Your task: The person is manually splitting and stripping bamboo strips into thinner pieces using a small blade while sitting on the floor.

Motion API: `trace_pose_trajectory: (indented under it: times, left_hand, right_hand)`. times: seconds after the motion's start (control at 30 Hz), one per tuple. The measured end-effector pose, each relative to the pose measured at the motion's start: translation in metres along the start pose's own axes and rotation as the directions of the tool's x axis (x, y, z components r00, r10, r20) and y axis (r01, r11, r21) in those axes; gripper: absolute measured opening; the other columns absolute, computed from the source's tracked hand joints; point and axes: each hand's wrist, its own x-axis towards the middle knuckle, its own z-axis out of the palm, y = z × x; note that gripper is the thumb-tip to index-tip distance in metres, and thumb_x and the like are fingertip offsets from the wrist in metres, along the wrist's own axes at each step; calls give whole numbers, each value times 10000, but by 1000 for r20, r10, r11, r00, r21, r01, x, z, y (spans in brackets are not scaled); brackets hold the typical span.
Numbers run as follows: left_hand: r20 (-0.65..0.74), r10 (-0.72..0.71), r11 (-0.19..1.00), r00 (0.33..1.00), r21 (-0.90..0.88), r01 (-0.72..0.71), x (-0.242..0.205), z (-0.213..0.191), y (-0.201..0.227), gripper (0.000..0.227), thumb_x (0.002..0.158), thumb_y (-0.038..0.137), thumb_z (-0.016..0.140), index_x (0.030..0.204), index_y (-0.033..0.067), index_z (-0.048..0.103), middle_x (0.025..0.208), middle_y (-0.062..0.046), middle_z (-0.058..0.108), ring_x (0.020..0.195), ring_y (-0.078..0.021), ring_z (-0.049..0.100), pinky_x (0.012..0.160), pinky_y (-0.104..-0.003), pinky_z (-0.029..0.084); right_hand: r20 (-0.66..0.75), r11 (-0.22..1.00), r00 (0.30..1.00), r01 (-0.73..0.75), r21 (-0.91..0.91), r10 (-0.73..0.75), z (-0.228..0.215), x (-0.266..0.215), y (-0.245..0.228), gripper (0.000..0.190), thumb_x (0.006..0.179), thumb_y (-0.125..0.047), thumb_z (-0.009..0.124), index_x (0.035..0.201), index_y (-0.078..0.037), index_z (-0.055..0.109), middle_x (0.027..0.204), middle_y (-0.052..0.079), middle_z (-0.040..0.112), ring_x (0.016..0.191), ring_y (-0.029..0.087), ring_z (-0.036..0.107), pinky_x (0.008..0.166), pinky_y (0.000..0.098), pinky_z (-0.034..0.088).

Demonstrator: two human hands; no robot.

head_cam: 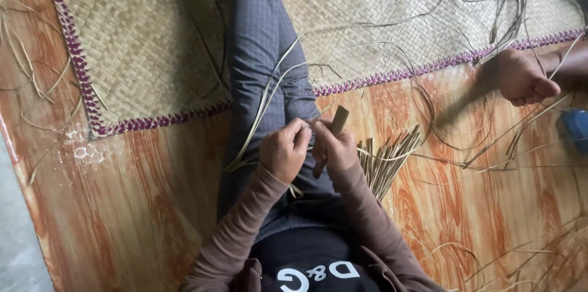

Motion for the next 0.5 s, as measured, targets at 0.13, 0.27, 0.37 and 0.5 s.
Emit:
trace_pose_trajectory:
  times: [0.13, 0.27, 0.37, 0.5]
  left_hand:
    - [-18, 9, 1000, 1000, 23, -9, -4, 1, -2, 258, 1013, 363, 585, 812, 205, 626, 592, -115, 660, 665, -401, 711, 560, -479, 537]
    - [38, 14, 1000, 999, 6, -14, -13, 0, -7, 238, 1012, 368, 586, 841, 209, 637, 594, -135, 667, 640, -407, 706, 561, -506, 540]
    - [35, 19, 999, 999, 34, -20, -24, -8, -11, 222, 1016, 350, 591, 858, 203, 644, 591, -136, 666, 650, -382, 718, 568, -497, 557]
    - [64, -28, 999, 998, 39, 25, -45, -10, -36, 205, 1005, 336, 609, 849, 208, 641, 589, -151, 648, 669, -394, 712, 564, -511, 541]
  right_hand:
    - [-31, 984, 998, -45, 173, 51, -5, 12, 18, 265, 959, -83, 667, 729, 38, 613, 392, 14, 326, 265, 128, 371, 272, 259, 293]
    - [-67, 955, 995, -53, 291, 75, -42, 48, 47, 140, 954, -96, 677, 869, 14, 672, 463, -51, 284, 303, 77, 329, 278, 241, 279]
    - [-94, 951, 995, 43, 307, -15, -40, 66, 22, 121, 924, -97, 683, 876, 14, 680, 472, -50, 266, 312, 59, 280, 279, 237, 273]
    - [-190, 941, 954, 269, 205, -231, -40, 80, -43, 168, 893, -3, 625, 727, 4, 604, 428, 31, 338, 281, 134, 338, 280, 263, 287]
